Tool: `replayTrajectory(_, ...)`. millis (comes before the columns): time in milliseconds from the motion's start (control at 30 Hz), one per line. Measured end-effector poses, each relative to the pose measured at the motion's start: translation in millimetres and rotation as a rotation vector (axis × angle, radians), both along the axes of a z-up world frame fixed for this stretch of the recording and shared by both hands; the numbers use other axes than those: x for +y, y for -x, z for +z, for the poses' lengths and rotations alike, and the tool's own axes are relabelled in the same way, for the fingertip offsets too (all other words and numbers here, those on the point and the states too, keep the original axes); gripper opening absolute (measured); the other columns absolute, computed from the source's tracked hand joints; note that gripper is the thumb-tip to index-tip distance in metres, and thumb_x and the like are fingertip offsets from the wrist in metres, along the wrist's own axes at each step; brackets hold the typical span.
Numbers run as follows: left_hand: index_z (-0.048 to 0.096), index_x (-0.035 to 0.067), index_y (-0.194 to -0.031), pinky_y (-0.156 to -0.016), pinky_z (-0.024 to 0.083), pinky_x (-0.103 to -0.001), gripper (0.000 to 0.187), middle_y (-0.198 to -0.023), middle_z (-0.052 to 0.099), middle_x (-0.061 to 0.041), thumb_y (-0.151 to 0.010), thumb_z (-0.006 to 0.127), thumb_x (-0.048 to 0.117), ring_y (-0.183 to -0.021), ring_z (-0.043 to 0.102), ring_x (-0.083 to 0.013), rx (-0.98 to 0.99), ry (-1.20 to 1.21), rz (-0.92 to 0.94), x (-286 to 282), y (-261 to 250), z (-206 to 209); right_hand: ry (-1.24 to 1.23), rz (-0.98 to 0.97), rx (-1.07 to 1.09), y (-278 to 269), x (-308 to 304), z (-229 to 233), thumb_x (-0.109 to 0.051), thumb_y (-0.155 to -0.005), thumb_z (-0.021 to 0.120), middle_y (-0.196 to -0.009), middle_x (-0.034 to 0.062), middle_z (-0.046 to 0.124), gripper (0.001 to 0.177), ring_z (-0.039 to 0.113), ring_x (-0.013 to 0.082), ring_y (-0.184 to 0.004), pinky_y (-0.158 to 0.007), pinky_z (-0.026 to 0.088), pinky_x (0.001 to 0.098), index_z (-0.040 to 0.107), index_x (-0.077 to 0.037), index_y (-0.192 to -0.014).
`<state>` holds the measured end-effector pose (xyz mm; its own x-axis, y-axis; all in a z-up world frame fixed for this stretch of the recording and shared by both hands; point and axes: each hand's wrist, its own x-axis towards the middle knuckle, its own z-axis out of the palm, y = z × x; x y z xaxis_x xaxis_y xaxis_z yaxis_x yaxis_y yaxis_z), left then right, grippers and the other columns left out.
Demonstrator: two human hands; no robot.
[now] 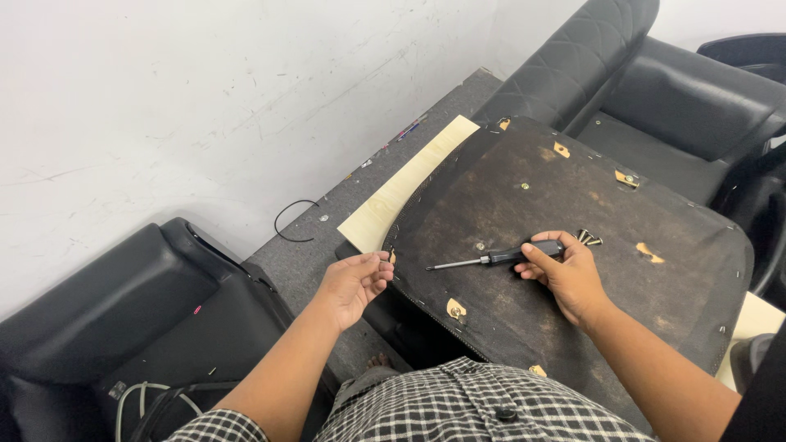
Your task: The person uses a screwdriver to fasten screws into a black upholstered seat cushion placed on a table. They repeatedly pick up screws, align them with holes, and tighten them while working on the cushion.
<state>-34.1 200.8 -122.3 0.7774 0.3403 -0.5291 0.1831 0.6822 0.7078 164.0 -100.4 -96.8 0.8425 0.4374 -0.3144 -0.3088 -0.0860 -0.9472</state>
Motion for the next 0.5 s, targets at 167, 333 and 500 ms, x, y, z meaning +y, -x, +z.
replayTrajectory(167,0.067,-0.007,-0.12,-0.069,0.058,-0.026,0.026,-0.093,0.072,-0.012,-0.098,0.058,0.006,-0.078,0.068,-0.0149,0.014,0.007,-0.046,-3,-4,-3,0.011,-0.009,-0.003,1,0,2,-0.011,-0.092,0.071,-0.091,0.0136,0.073,0.029,0.074,0.0171,-0.076,-0.07,0.061,0.0266,0.059,-0.003,-0.117)
replayTrajectory(333,0.067,-0.005,-0.116,-0.066,0.057,-0.027,0.022,-0.092,0.071,-0.012,-0.099,0.058,0.008,-0.075,0.067,-0.0153,0.103,-0.101,-0.043,-11,-8,8,0.025,-0.011,0.002,2,1,4,-0.011,-0.092,0.07,-0.09,0.0137,0.073,0.029,0.074,0.0171,-0.076,-0.07,0.061,0.0269,0.059,-0.003,-0.117)
replayTrajectory(500,0.066,-0.005,-0.111,-0.063,0.057,-0.027,0.019,-0.09,0.071,-0.013,-0.099,0.059,0.008,-0.071,0.066,-0.0154,0.135,-0.167,-0.055,-12,-9,17,-0.005,-0.008,-0.002,2,1,5,-0.011,-0.092,0.07,-0.091,0.0132,0.072,0.028,0.074,0.0171,-0.075,-0.07,0.062,0.0276,0.059,-0.001,-0.116)
